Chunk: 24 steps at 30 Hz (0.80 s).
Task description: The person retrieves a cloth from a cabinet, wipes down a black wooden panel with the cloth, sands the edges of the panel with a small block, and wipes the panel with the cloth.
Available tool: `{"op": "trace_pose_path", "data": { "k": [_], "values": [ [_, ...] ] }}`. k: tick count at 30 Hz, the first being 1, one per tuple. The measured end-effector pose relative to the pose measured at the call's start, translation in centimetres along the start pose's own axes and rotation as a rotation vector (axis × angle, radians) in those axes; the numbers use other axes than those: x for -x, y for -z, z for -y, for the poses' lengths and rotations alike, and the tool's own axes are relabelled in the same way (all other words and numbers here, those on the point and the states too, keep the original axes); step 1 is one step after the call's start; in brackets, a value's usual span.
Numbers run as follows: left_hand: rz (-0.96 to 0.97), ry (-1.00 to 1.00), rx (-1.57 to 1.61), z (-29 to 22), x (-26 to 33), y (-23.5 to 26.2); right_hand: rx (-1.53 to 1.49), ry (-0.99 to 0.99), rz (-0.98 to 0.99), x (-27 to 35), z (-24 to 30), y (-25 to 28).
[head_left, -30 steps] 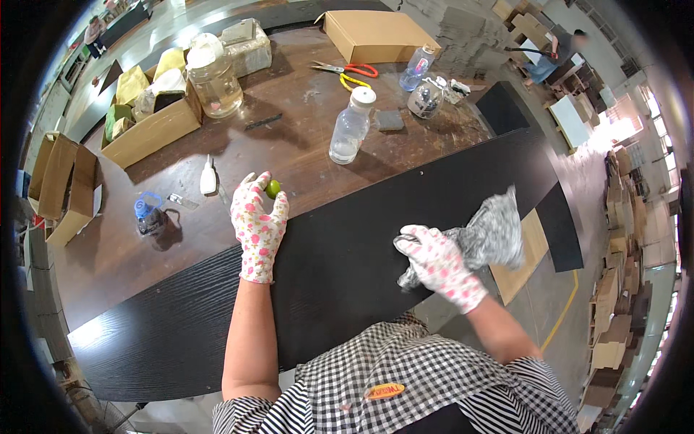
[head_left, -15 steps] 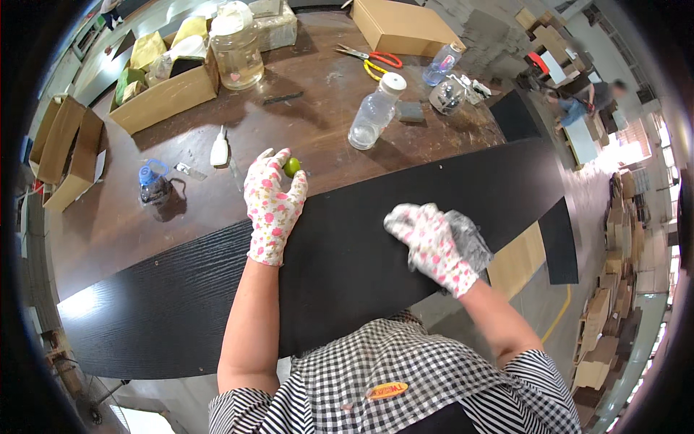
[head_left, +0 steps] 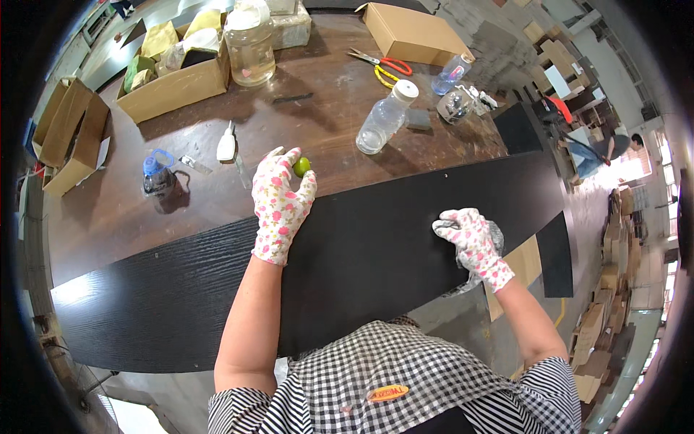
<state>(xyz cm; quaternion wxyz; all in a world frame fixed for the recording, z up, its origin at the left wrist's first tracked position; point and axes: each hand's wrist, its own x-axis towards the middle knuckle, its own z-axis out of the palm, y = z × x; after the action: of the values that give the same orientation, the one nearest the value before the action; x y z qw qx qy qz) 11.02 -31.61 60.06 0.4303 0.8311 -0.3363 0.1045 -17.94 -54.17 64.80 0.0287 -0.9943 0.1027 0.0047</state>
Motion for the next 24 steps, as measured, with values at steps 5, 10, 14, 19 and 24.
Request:
{"op": "trace_pose_path", "data": {
  "k": [5,10,14,19,24],
  "values": [
    [-0.024,0.034,0.06,-0.2,-0.2,0.0,-0.177,0.322,-0.055,-5.6,10.1,0.1],
    [-0.051,0.024,0.024,0.0,-0.1,0.0,-0.099,0.374,-0.052,-4.9,6.5,-0.6],
    [-0.033,0.044,0.051,-0.5,-0.2,-0.1,-0.184,0.399,-0.055,-7.1,10.6,-0.5],
    [-0.076,0.099,0.104,-0.2,-0.3,0.5,-0.106,0.28,-0.048,-6.5,6.6,-0.3],
    [-0.094,0.194,0.167,0.4,-0.4,-0.3,-0.138,0.262,0.003,-12.2,10.9,-0.7]
  ]
}}
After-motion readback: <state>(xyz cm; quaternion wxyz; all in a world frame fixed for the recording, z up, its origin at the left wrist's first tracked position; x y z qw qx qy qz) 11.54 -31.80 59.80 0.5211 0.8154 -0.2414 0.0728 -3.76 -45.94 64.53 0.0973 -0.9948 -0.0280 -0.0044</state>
